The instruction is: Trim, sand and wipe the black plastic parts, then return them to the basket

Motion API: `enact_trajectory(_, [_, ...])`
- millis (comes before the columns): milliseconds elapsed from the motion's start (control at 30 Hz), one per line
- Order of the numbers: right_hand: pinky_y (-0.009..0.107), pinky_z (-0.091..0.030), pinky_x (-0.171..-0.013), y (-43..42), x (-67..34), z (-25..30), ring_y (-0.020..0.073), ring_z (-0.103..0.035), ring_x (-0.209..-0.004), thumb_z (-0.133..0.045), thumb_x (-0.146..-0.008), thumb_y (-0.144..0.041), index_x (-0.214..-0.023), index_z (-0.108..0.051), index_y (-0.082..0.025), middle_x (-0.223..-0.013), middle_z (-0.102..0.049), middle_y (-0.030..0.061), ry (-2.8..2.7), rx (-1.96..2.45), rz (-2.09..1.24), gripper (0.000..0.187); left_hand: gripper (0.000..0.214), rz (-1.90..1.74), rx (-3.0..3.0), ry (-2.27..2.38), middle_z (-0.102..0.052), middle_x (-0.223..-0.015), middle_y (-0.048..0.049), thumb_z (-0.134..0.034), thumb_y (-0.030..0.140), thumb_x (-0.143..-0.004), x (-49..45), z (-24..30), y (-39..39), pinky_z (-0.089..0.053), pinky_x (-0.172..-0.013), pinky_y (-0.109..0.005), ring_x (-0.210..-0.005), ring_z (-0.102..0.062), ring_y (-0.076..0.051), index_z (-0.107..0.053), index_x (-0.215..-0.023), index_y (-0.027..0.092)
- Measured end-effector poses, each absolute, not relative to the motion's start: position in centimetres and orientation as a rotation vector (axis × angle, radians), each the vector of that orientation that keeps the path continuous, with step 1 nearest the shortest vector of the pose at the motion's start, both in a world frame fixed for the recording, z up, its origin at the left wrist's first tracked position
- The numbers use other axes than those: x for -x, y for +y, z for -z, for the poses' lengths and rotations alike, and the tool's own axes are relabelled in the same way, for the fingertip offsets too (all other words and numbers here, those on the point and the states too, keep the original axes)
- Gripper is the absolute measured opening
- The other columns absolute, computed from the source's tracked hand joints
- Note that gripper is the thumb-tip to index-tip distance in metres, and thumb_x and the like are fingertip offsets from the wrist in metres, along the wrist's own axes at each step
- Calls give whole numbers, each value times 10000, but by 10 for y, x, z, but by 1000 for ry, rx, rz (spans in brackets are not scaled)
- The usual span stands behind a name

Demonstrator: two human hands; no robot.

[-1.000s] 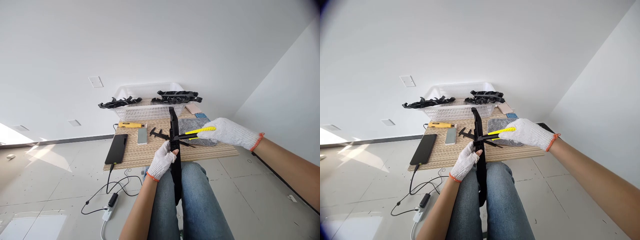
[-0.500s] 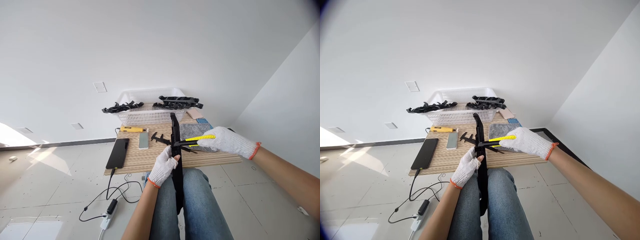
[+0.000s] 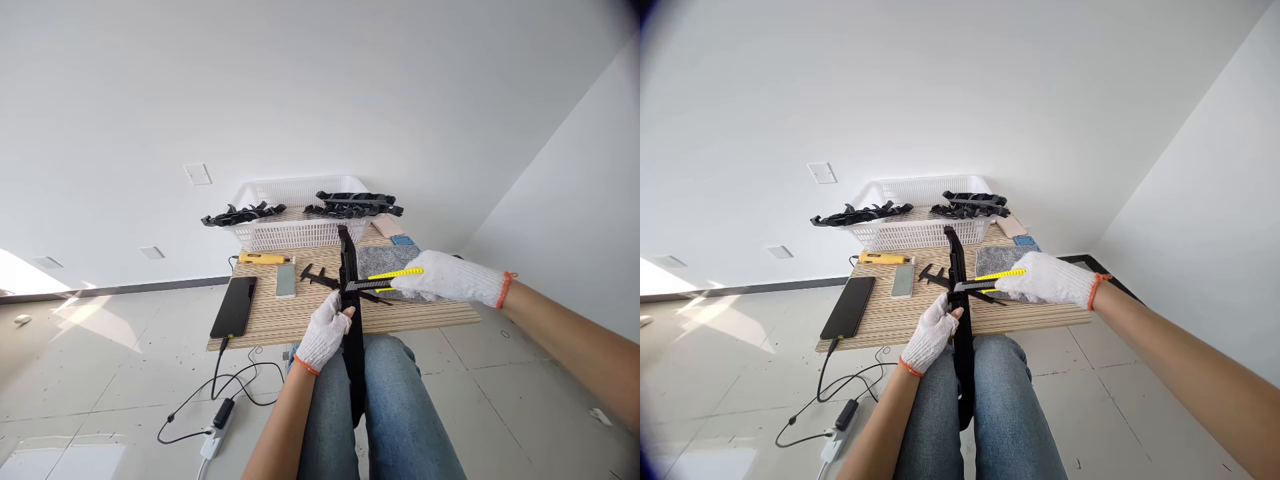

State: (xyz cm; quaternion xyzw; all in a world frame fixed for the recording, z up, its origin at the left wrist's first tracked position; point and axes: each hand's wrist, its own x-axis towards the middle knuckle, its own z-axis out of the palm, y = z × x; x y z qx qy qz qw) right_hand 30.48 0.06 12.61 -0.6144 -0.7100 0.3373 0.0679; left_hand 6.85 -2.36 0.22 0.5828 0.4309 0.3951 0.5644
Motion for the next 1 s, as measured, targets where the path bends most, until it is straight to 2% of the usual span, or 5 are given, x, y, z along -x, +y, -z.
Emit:
enact_trajectory(133, [224,-294,-396,12,-305,-131,82,-383,-418,-619,-787,-577,-606,-607,-170,-499,-509,13,-2094,1977,-1213,446,183,-933,-1358,999,-451,-680,62,-593,336,-862,-68,-2,-23,-341,-592,-223,-594,-358,-86,-590,-986,203])
enact_trajectory(300, [196,-252,-370,19,-305,-132,69,-384,-419,-647,-796,-594,-622,-635,-165,-527,-529,22,-2007,2039,-1302,463,225,-925,-1378,1026,-476,-704,55,-600,347,-856,-68,0,-22,-348,-598,-225,-606,-368,-90,-611,-1028,202])
enact_trajectory(433, [191,-245,-372,11,-300,-138,56,-352,-419,-667,-807,-557,-587,-625,-162,-502,-495,10,-1913,2081,-1311,454,198,-924,-1370,1022,-465,-705,60,-590,336,-861,-68,1,-22,-349,-604,-225,-599,-354,-85,-613,-1006,204])
enact_trajectory(667, [209,-234,-345,-6,-292,-142,77,-357,-390,-725,-725,-647,-568,-634,-182,-463,-481,13,-1652,2244,-1309,499,198,-915,-1390,1036,-443,-671,65,-591,320,-864,-68,0,-22,-355,-598,-221,-586,-364,-84,-623,-1020,203])
enact_trajectory(1000, [195,-224,-387,-16,-292,-146,59,-314,-432,-623,-826,-642,-646,-628,-167,-515,-447,-11,-1689,2298,-1124,508,211,-926,-1320,985,-483,-664,63,-618,336,-867,-70,1,-24,-370,-583,-222,-566,-381,-80,-621,-1029,203])
